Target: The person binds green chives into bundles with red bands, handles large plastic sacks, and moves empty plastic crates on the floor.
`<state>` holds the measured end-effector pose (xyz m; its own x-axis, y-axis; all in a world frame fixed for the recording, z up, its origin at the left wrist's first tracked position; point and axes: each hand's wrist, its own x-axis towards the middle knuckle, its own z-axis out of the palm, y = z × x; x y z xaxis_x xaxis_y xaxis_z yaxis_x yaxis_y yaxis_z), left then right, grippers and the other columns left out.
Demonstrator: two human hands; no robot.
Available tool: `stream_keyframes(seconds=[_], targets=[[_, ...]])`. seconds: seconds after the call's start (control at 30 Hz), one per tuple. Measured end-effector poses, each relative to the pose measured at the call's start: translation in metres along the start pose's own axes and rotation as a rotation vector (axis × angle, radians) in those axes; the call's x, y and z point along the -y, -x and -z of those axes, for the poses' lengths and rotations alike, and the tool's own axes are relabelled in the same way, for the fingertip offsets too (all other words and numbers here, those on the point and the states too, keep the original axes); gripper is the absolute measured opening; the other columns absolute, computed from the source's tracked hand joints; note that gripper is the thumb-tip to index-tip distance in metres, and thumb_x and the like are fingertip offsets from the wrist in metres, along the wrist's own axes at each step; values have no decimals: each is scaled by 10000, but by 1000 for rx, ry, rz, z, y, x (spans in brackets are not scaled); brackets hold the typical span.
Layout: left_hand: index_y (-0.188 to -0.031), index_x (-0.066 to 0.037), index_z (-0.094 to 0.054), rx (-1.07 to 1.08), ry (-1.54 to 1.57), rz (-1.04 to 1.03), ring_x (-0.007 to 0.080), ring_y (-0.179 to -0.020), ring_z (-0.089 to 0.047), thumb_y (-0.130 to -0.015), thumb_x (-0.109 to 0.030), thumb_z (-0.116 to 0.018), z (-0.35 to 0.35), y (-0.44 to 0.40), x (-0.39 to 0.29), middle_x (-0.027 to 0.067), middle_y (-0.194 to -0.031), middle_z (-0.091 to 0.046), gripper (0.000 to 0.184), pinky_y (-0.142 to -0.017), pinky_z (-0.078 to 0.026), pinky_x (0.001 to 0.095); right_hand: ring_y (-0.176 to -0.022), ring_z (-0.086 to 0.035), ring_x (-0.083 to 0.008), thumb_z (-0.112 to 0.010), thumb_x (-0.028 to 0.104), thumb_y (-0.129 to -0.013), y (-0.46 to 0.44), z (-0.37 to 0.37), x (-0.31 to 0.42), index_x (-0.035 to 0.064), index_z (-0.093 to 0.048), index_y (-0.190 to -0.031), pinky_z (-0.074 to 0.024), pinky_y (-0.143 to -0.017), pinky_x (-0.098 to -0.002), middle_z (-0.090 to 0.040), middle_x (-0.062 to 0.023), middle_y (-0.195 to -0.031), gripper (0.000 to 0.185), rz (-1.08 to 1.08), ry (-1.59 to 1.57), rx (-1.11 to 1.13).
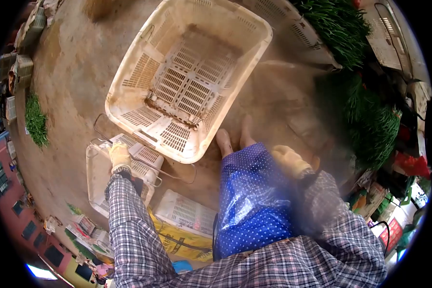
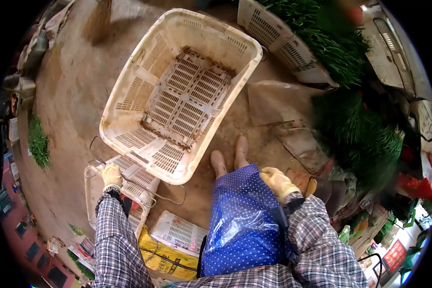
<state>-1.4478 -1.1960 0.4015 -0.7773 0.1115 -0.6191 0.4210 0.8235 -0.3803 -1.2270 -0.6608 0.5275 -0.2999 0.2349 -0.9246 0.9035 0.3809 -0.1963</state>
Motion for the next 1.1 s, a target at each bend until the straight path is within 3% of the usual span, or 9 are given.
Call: stream_keyframes(seconds=[0.1,0.2,0.33,0.4,0.47,0.53,0.7,0.8,1.1], targets=[[-1213,-92,-566,34,100,154,245,-1267,-436,-806,-186,-583,6,14,-19,103,-1320,-519,418,-1003,-346,555,-1124,-579,-289,-614,364,-860,-24,14,-65,55,-619,-1178,-439,-962,-345,-638,-154,-1169,444,24,124,-37],[-1219,25,-523,-84,609,137,365,-1163,-512,-878,-265,-514,-52,9,-58,238,-1186,-584,448,-1006,-391,393,-1131,-572,-288,-608,347,-869,-36,23,-56,61,-603,-1205,-433,-968,-348,-626,-158,-1181,441,-176,-95,-26],[-1315,44,-442,176,2072,496,286,-1096,-554,-952,-379,-479,4,44,-147,182,-1238,-564,558,-927,-424,338,-867,-577,-211,-604,403,-900,-86,17,-37,59,-530,-1273,-486,-794,-313,-601,-102,-1067,513,496,74,-86],[-1319,19,-427,310,2148,621,292,-1101,-550,-958,-351,-468,-13,54,-177,173,-1243,-554,518,-924,-433,359,-800,-574,-185,-602,414,-907,-128,5,9,48,-532,-1270,-491,-745,-287,-606,-76,-1010,520,298,-243,-29],[-1323,-6,-413,387,2169,710,298,-1107,-546,-965,-323,-456,-23,60,-197,164,-1248,-545,481,-921,-441,380,-1062,-544,-271,-701,471,-806,-130,8,88,18,-347,-1416,-464,-887,-386,-516,-181,-1291,838,-12,-655,42],[-1328,-30,-398,444,2157,748,304,-1113,-542,-971,-295,-445,-29,60,-206,155,-1253,-535,447,-918,-450,401,-983,-553,-235,-708,453,-807,-210,-2,96,0,-299,-1430,-488,-781,-398,-521,-173,-1268,872,83,-723,55],[-1338,-93,-361,541,2080,819,320,-1127,-532,-987,-226,-417,-45,56,-202,132,-1266,-510,380,-911,-471,453,-686,-601,-176,-712,217,-805,-254,5,146,-39,-633,-1058,-493,-586,-290,-674,-91,-906,368,14,-650,-124],[-1345,-130,-339,598,2047,847,329,-1135,-526,-997,-185,-400,-59,55,-205,119,-1274,-495,358,-906,-484,484,-427,-442,-158,-602,179,-862,-246,1,143,8,-573,-878,-353,-376,-340,-524,-64,-643,175,157,-750,-152],[-1206,-81,-355,436,2168,689,287,-861,-630,-863,-25,-566,-58,64,-202,128,-1060,-533,406,-605,-571,401,-733,-645,-205,-696,183,-805,-238,-1,106,-35,-641,-1060,-511,-532,-275,-680,-118,-927,340,163,-724,-233]])
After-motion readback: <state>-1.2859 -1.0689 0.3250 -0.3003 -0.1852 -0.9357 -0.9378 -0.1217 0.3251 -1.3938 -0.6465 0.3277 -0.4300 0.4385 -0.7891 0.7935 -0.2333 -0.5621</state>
